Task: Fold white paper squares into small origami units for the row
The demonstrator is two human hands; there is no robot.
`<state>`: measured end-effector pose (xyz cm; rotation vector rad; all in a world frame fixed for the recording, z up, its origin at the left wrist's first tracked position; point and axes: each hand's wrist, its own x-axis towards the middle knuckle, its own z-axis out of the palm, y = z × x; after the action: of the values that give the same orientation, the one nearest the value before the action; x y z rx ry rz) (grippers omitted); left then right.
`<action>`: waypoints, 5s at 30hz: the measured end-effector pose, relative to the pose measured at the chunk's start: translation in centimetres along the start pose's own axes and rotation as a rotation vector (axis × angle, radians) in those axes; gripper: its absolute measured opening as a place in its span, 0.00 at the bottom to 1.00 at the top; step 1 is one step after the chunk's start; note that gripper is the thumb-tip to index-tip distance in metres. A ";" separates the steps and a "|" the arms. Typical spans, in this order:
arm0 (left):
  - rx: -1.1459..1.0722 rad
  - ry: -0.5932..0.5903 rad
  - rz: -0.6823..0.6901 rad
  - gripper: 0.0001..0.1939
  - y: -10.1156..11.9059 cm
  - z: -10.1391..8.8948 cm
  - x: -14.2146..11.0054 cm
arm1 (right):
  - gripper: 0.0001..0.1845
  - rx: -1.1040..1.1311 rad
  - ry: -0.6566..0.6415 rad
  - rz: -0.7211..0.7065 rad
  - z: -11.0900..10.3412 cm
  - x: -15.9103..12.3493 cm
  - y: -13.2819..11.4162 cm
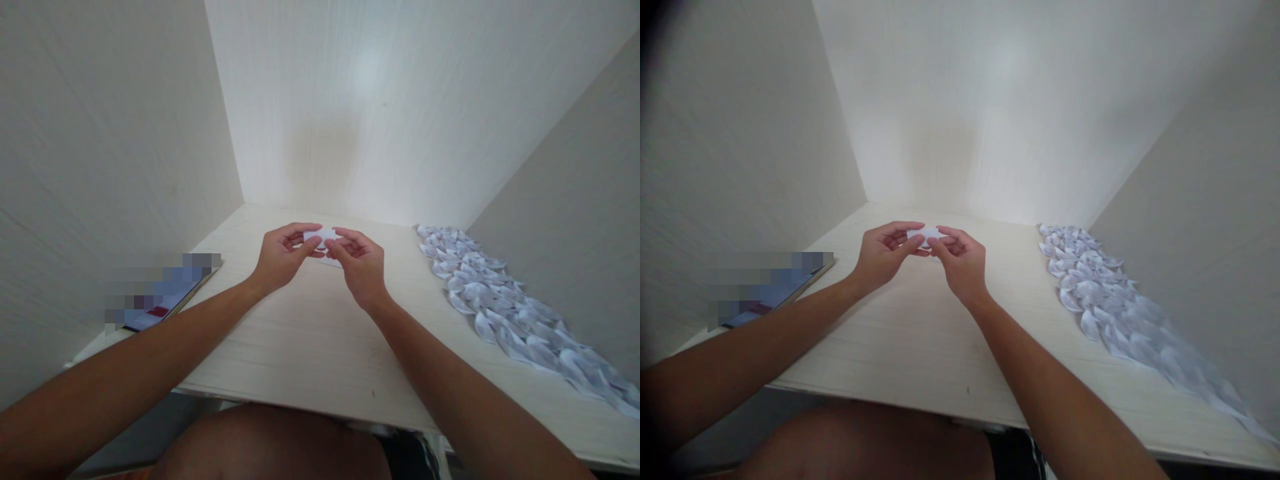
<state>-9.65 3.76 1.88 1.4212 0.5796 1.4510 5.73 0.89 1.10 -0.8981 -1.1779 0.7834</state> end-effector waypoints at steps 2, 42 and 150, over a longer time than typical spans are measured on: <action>0.004 0.003 -0.008 0.24 0.0 -0.1 0.0 | 0.20 -0.016 0.003 -0.002 0.0 0.0 0.0; 0.083 0.024 0.049 0.13 -0.7 -0.3 0.1 | 0.14 -0.022 0.079 0.068 0.9 -0.7 -0.1; -0.213 0.261 -0.225 0.34 -0.4 2.8 -1.8 | 0.23 -0.468 -0.173 -0.107 -0.4 -0.3 1.1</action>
<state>-7.17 1.53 1.27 0.9759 0.7006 1.4771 6.05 1.03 -0.06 -1.1535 -1.5866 0.5103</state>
